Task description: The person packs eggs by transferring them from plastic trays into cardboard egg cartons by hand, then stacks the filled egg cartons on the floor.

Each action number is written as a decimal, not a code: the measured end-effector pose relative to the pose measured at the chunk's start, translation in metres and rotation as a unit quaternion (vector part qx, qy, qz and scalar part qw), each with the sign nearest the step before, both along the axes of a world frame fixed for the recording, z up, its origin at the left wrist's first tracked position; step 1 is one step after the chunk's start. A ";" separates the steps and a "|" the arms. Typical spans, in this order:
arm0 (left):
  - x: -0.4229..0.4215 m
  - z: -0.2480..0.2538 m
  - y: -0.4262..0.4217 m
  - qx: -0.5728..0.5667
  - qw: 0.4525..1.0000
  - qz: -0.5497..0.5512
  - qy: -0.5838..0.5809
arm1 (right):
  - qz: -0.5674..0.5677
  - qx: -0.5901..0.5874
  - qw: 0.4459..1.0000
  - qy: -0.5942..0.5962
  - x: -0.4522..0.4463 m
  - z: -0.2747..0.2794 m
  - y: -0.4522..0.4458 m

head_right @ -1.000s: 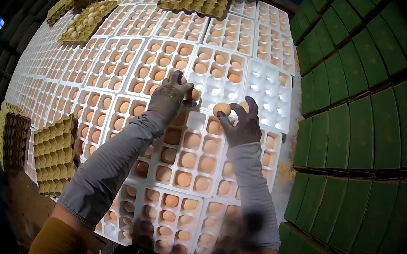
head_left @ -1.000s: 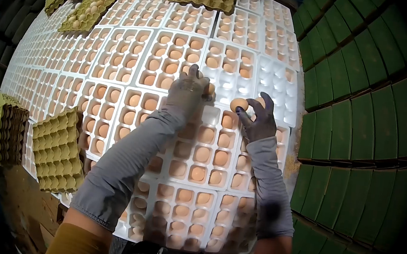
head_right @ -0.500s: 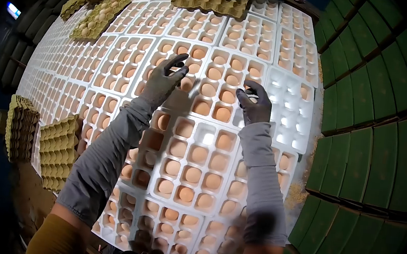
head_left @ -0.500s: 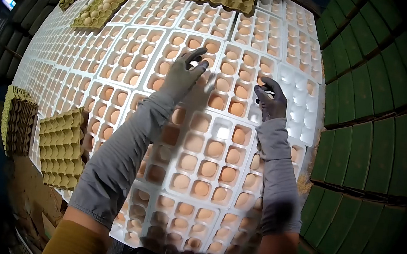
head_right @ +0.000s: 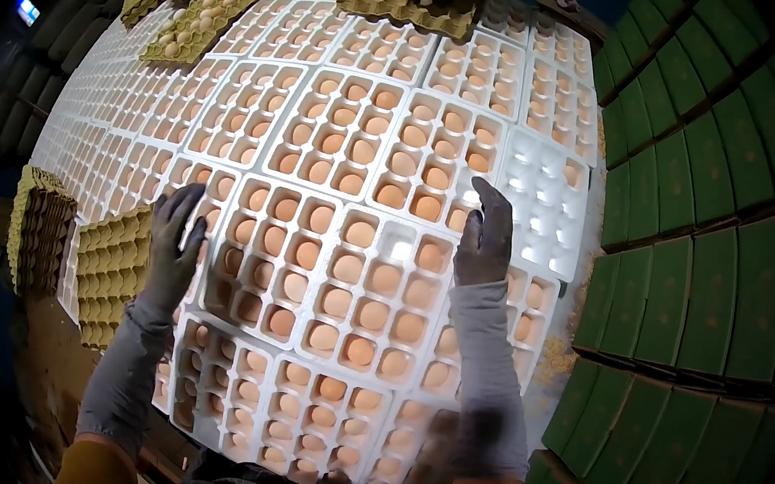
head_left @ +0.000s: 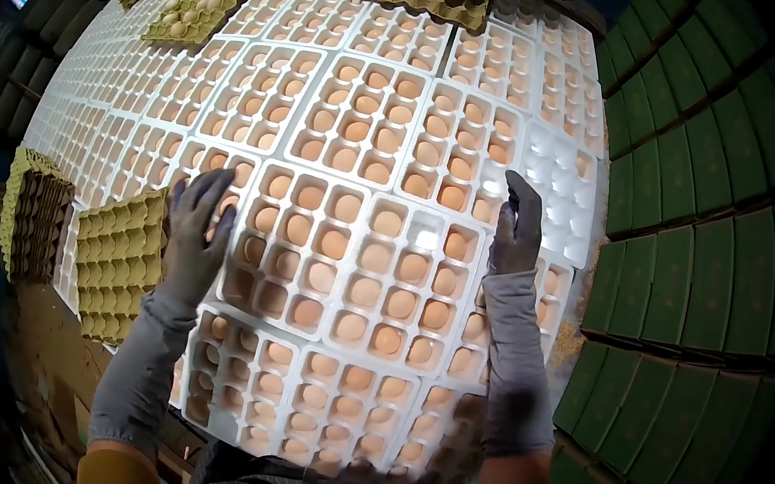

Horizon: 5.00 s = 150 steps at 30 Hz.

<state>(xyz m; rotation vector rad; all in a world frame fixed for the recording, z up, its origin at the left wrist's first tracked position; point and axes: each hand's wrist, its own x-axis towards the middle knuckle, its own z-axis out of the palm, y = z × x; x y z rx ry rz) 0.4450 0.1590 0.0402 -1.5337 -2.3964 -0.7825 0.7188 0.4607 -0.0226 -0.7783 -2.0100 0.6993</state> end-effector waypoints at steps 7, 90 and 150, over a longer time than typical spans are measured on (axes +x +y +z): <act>-0.079 -0.037 -0.279 -0.166 0.941 0.294 -0.018 | 0.325 -0.490 0.808 -0.042 -0.092 -0.009 -0.254; 0.139 -0.045 -0.173 -0.077 0.823 -0.017 -0.562 | -0.174 -0.355 0.919 -0.008 0.159 -0.026 -0.356; 0.248 -0.061 0.331 0.055 0.937 -0.251 -0.238 | -0.129 -0.196 0.905 -0.355 0.187 0.009 0.092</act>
